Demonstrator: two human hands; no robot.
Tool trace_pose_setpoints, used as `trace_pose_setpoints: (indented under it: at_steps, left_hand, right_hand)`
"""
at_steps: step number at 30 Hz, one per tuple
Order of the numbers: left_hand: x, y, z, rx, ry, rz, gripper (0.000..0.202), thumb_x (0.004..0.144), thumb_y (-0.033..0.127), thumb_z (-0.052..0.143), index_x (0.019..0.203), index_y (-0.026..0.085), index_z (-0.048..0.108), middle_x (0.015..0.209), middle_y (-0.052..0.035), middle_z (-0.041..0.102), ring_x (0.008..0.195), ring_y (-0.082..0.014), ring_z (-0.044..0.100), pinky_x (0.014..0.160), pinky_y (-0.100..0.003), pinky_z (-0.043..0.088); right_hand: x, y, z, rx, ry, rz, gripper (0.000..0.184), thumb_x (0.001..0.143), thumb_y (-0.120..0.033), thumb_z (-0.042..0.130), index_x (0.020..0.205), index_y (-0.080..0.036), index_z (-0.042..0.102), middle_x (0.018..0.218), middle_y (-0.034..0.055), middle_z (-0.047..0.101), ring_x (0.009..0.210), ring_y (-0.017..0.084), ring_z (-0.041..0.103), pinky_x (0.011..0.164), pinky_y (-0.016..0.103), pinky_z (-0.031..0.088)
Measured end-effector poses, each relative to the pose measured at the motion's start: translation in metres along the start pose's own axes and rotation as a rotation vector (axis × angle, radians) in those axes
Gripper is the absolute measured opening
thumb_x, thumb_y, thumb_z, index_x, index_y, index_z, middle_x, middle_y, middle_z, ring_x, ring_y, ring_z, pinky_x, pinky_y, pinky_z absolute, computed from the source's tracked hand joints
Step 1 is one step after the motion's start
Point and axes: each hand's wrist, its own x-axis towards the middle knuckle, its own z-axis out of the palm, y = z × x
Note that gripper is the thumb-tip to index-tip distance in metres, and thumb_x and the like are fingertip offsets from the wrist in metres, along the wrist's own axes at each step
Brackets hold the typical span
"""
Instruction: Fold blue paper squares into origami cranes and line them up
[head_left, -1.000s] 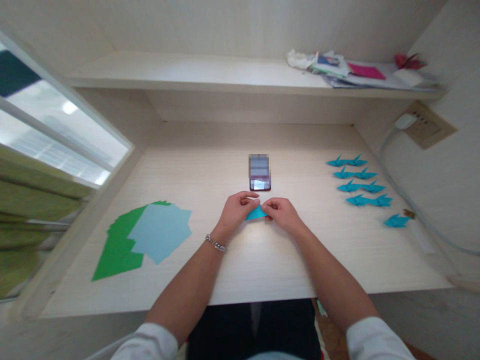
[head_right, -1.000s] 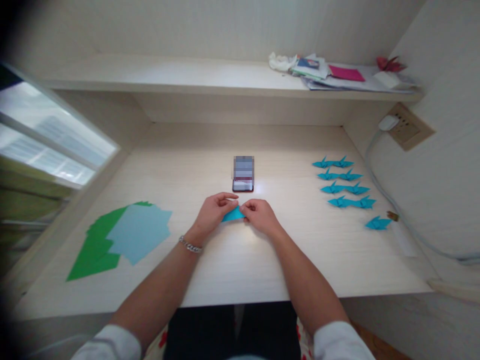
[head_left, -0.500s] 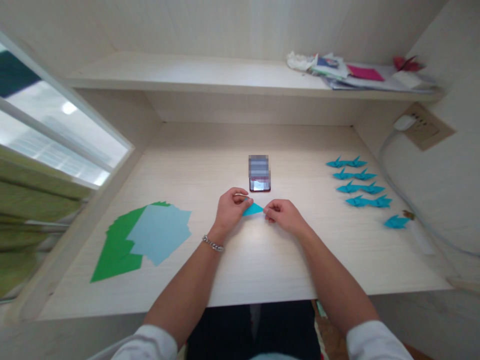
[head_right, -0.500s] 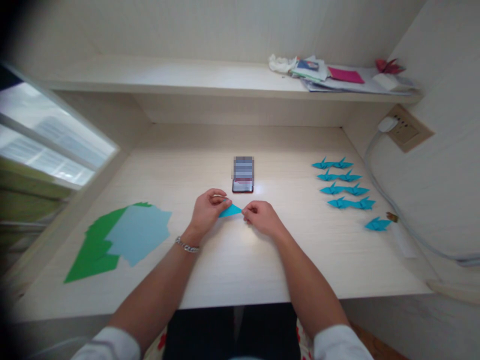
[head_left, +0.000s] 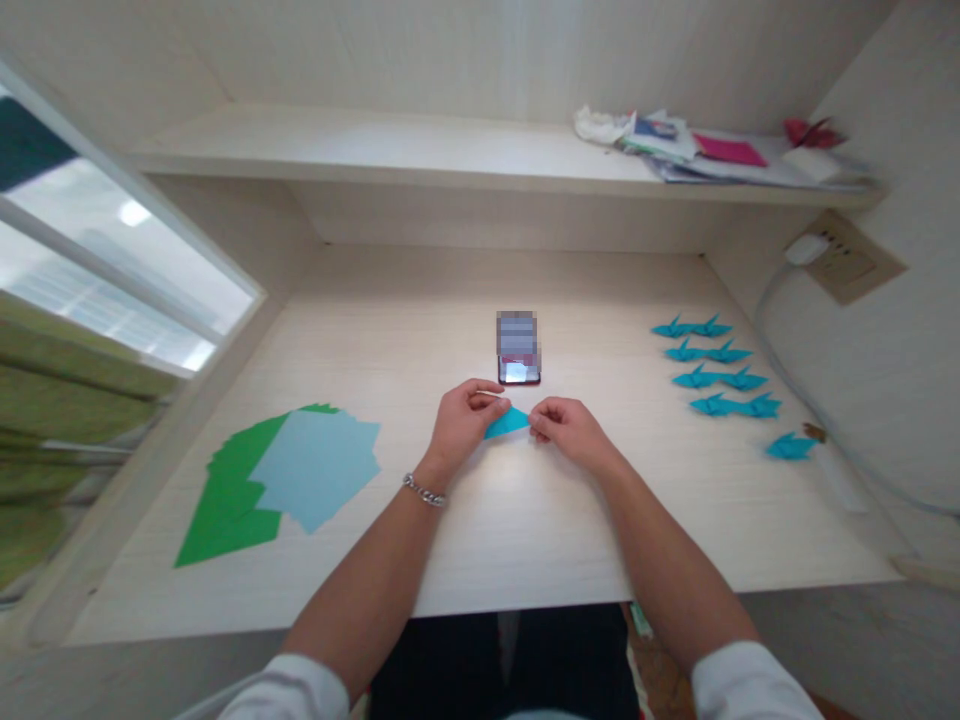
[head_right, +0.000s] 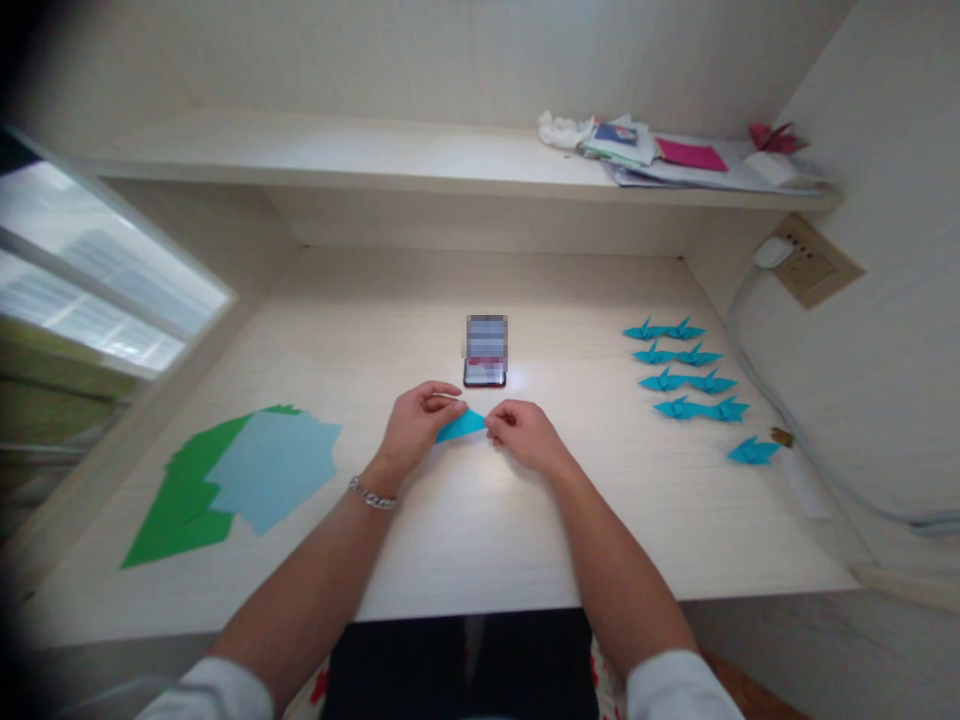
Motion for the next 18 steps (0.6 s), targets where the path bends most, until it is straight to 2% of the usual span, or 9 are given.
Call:
trace_pose_setpoints:
  at_steps: [6,13,18]
  left_hand:
    - [-0.003,0.0,0.004,0.021,-0.026,0.019,0.026,0.066,0.026,0.073,0.087,0.014,0.062,0.07,-0.0046,0.069,0.063,-0.0138,0.064,0.059,-0.024,0.049]
    - [-0.008,-0.001,0.014,0.042,-0.055,0.016,0.027,0.063,0.022,0.074,0.086,0.014,0.062,0.068,-0.0044,0.069,0.062,-0.0144,0.064,0.058,-0.024,0.05]
    - [-0.005,0.0,0.011,0.016,0.029,-0.028,0.034,0.059,0.023,0.077,0.087,0.013,0.062,0.067,-0.0049,0.069,0.059,-0.0147,0.063,0.055,-0.024,0.048]
  right_hand:
    - [0.0,-0.002,0.001,-0.019,-0.018,-0.018,0.016,0.075,-0.029,0.06,0.078,-0.014,0.065,0.064,0.0017,0.063,0.058,0.013,0.058,0.059,0.025,0.045]
    - [0.001,-0.004,0.012,-0.2,0.112,-0.058,0.013,0.072,-0.024,0.056,0.068,-0.016,0.064,0.062,-0.0005,0.061,0.059,0.012,0.052,0.055,0.023,0.039]
    - [0.0,-0.006,0.008,-0.182,0.07,0.004,0.01,0.069,-0.02,0.054,0.064,-0.016,0.062,0.057,-0.0013,0.06,0.056,0.012,0.054,0.054,0.022,0.039]
